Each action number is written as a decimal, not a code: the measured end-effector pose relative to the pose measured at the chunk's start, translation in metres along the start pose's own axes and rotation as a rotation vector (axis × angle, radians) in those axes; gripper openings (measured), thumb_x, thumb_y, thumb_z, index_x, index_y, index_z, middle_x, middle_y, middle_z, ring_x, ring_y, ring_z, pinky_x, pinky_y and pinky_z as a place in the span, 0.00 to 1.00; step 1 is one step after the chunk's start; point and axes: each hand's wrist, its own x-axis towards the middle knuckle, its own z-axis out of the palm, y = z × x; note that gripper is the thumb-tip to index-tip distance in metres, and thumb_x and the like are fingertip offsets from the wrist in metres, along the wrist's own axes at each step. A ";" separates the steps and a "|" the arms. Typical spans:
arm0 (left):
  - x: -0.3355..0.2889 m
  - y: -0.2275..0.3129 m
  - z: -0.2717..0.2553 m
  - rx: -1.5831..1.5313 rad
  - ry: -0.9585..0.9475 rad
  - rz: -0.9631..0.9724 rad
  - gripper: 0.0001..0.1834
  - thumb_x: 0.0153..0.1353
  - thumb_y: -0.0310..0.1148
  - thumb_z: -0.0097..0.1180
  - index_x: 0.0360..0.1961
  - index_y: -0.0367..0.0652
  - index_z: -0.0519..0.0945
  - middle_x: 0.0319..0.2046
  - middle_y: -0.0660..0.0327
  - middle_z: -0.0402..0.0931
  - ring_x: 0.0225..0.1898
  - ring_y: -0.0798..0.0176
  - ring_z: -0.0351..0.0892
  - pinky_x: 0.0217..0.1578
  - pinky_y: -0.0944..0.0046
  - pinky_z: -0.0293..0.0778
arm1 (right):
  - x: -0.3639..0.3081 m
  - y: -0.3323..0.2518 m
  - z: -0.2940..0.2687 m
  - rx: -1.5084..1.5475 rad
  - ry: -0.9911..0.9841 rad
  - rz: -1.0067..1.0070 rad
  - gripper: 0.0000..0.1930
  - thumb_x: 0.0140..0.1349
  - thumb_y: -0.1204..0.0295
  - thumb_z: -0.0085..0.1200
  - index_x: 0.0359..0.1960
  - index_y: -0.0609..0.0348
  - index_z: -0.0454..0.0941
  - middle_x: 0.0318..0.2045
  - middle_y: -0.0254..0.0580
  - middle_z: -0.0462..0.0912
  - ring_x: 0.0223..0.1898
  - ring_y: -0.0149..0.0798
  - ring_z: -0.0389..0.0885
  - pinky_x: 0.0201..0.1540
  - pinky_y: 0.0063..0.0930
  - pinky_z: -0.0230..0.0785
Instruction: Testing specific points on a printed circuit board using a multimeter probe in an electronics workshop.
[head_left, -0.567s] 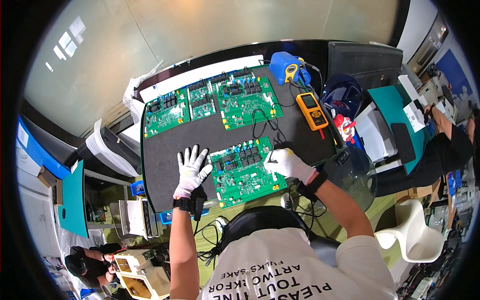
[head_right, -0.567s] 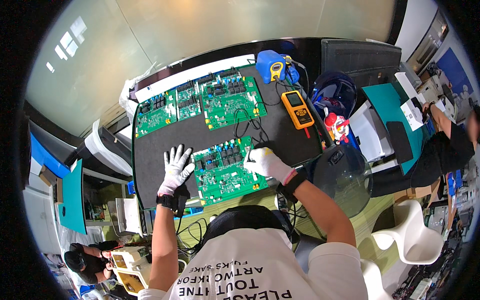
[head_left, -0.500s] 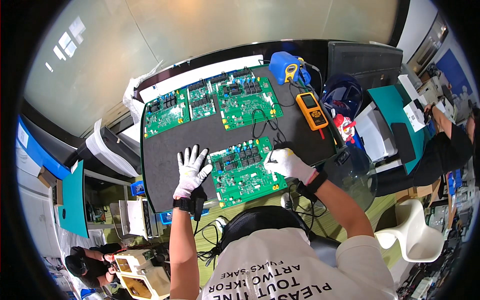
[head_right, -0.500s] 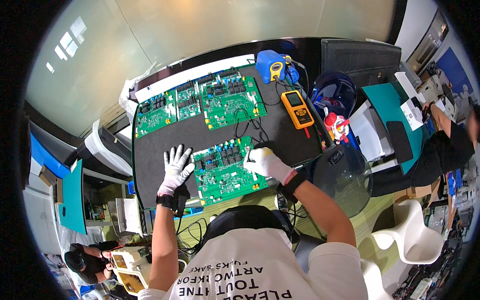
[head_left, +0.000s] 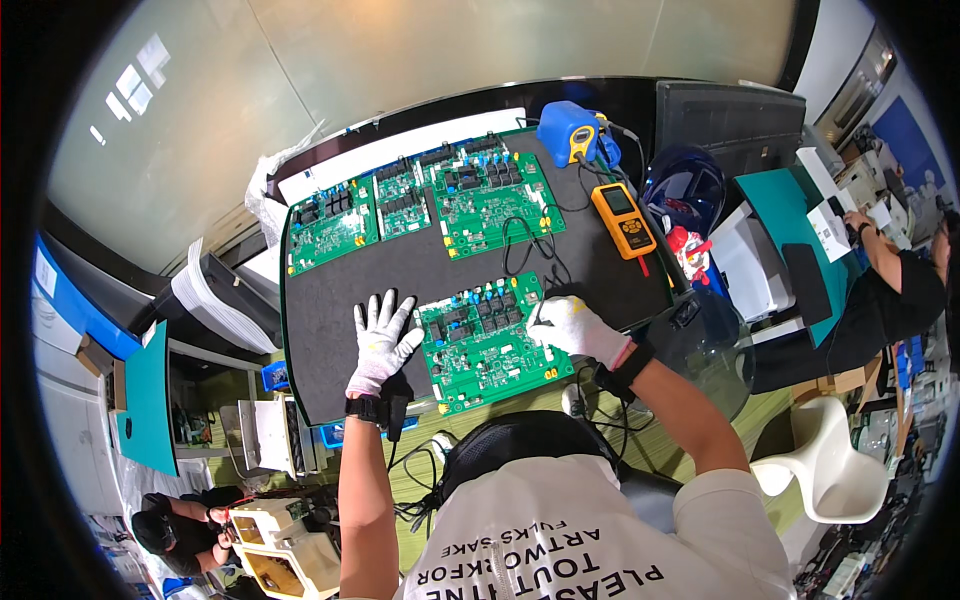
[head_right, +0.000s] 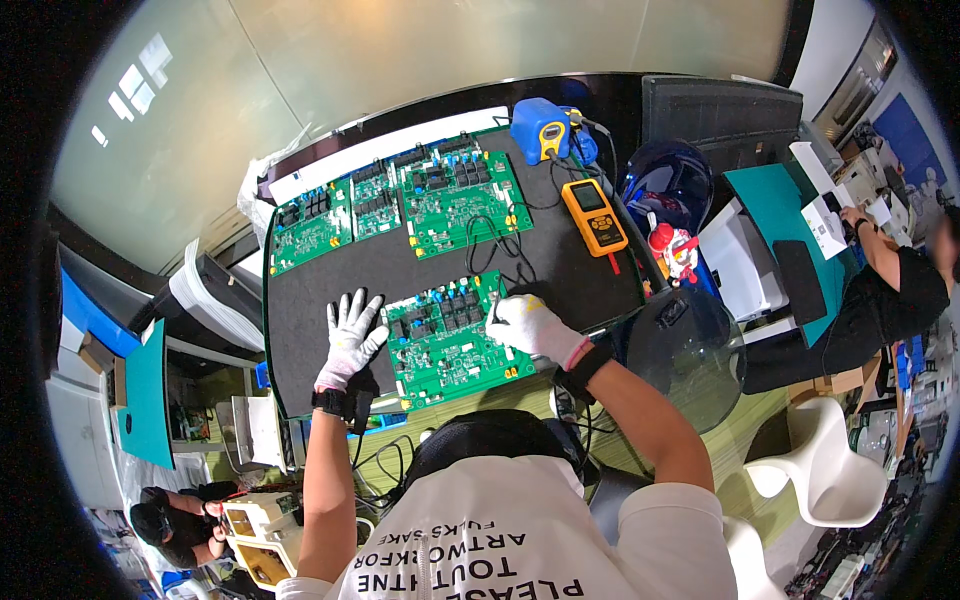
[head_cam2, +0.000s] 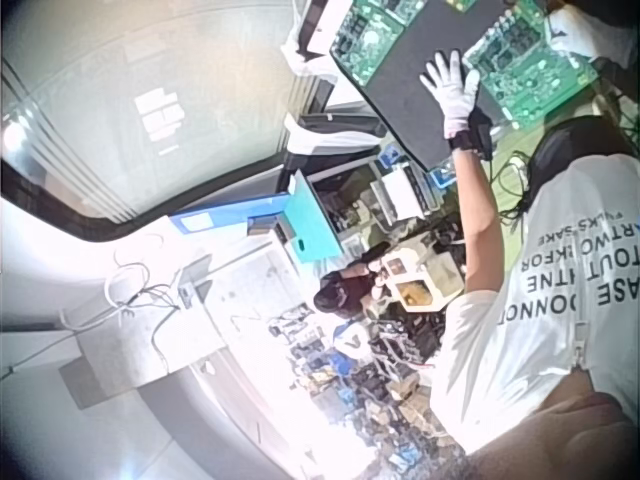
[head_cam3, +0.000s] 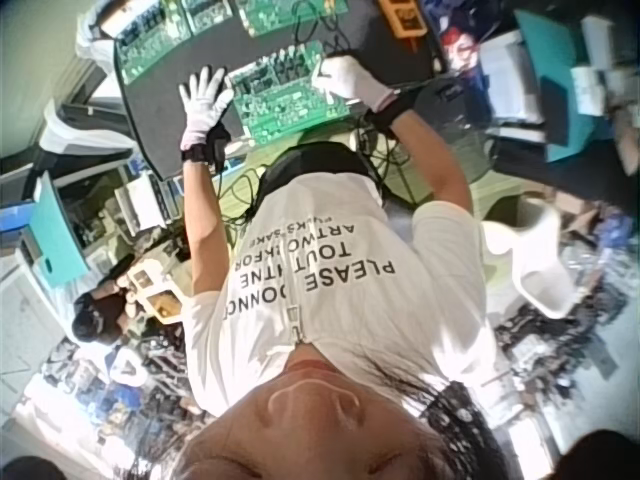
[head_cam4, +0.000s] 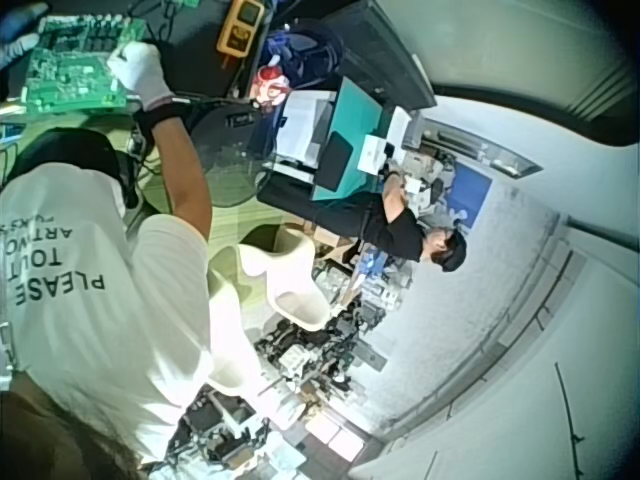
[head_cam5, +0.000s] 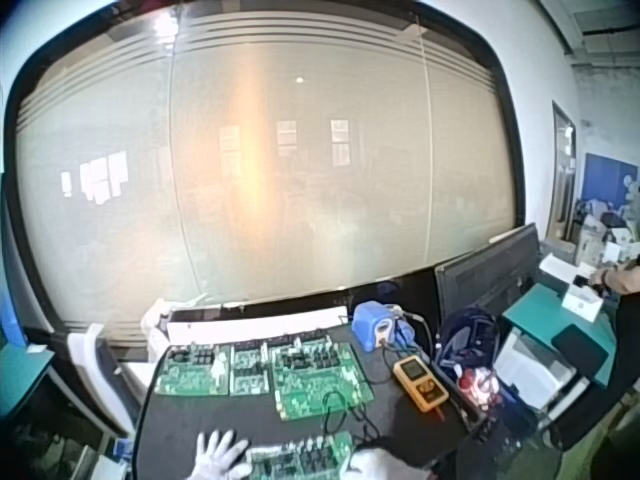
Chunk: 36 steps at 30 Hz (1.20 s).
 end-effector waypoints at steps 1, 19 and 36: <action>0.000 0.000 0.000 -0.002 0.000 0.000 0.35 0.56 0.61 0.42 0.63 0.59 0.61 0.64 0.51 0.51 0.65 0.39 0.46 0.63 0.41 0.32 | 0.000 -0.001 0.000 0.006 -0.003 0.006 0.07 0.53 0.74 0.57 0.29 0.65 0.77 0.23 0.44 0.80 0.23 0.33 0.80 0.26 0.26 0.71; 0.001 0.001 0.001 -0.007 0.040 0.017 0.35 0.56 0.62 0.41 0.61 0.58 0.63 0.64 0.52 0.53 0.64 0.39 0.49 0.63 0.40 0.33 | 0.001 0.021 0.004 -0.064 0.041 -0.109 0.08 0.52 0.71 0.57 0.29 0.65 0.79 0.24 0.45 0.81 0.27 0.38 0.81 0.30 0.27 0.72; 0.000 0.001 0.001 -0.005 0.045 0.013 0.34 0.56 0.61 0.42 0.61 0.58 0.63 0.64 0.53 0.54 0.64 0.40 0.48 0.63 0.41 0.33 | -0.006 -0.003 0.000 0.072 0.008 0.006 0.08 0.52 0.72 0.57 0.30 0.66 0.78 0.26 0.47 0.79 0.23 0.35 0.80 0.26 0.28 0.71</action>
